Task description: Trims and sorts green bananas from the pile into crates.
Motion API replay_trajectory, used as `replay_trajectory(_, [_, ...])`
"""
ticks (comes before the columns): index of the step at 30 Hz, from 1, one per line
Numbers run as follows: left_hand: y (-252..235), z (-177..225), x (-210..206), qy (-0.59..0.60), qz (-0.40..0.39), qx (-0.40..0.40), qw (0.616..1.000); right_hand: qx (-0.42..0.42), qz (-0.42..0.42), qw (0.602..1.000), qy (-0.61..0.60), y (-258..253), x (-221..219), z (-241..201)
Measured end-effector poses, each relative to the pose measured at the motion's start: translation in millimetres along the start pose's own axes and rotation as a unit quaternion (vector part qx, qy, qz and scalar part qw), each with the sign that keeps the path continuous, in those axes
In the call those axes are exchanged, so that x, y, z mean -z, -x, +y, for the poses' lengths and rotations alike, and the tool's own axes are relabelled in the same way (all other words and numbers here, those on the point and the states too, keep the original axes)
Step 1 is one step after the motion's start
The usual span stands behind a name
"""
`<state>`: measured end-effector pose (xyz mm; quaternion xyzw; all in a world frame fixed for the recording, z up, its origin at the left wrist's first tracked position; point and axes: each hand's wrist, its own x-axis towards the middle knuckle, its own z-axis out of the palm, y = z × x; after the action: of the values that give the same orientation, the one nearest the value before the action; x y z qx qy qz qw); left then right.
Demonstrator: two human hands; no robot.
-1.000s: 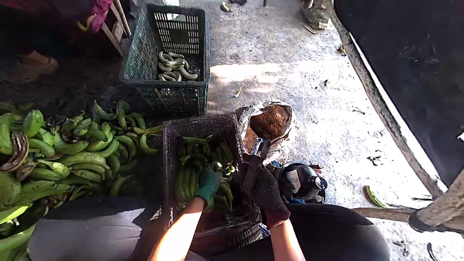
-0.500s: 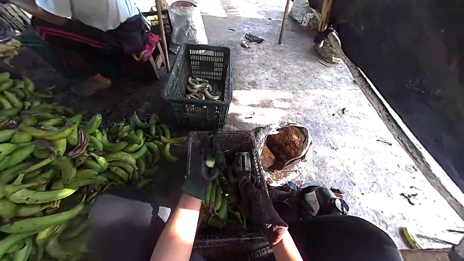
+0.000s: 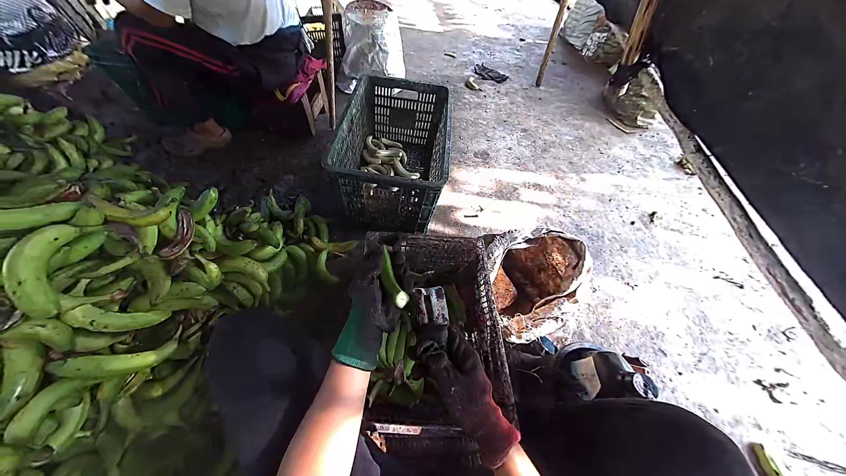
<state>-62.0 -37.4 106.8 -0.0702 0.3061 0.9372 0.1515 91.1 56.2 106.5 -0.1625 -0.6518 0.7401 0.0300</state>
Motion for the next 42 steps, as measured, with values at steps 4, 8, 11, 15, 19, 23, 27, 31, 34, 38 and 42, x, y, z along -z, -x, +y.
replay_trajectory(4, [3, 1, 0, -0.074, 0.063, -0.033, 0.995, 0.014, 0.012, 0.993, 0.116, 2, -6, -5])
replay_trajectory(8, [5, 0, -4, -0.096, 0.092, -0.017, 0.991, 0.027, 0.012, 0.979, 0.201, -1, -9, -5])
replay_trajectory(11, [4, -6, -3, -0.085, 0.103, -0.005, 0.991, 0.027, 0.007, 0.978, 0.208, -2, -9, 1])
replay_trajectory(15, [0, -14, 6, -0.074, 0.076, 0.012, 0.994, 0.009, 0.019, 0.961, 0.275, -3, -9, 3])
replay_trajectory(19, [3, -14, 7, -0.078, 0.066, 0.034, 0.994, 0.004, 0.02, 0.927, 0.374, -4, -11, -1])
replay_trajectory(23, [7, -15, 6, -0.099, 0.07, 0.044, 0.992, 0.036, 0.042, 0.917, 0.395, -6, -15, 8])
replay_trajectory(27, [12, -22, 5, -0.146, 0.063, 0.026, 0.987, -0.018, 0.019, 0.913, 0.407, -12, -15, 10])
replay_trajectory(31, [20, -21, -7, -0.145, 0.108, 0.05, 0.982, 0.077, 0.086, 0.884, 0.453, -10, -17, 25])
replay_trajectory(34, [21, -6, -4, -0.123, 0.068, 0.072, 0.988, 0.018, 0.0, 0.939, 0.345, -12, 2, 8])
replay_trajectory(38, [10, 0, 21, -0.214, -0.017, 0.02, 0.977, -0.025, -0.084, 0.979, 0.185, -11, 22, -16])
replay_trajectory(42, [20, -9, 0, -0.276, 0.062, 0.004, 0.959, -0.018, -0.026, 0.984, 0.174, -10, 17, -12])
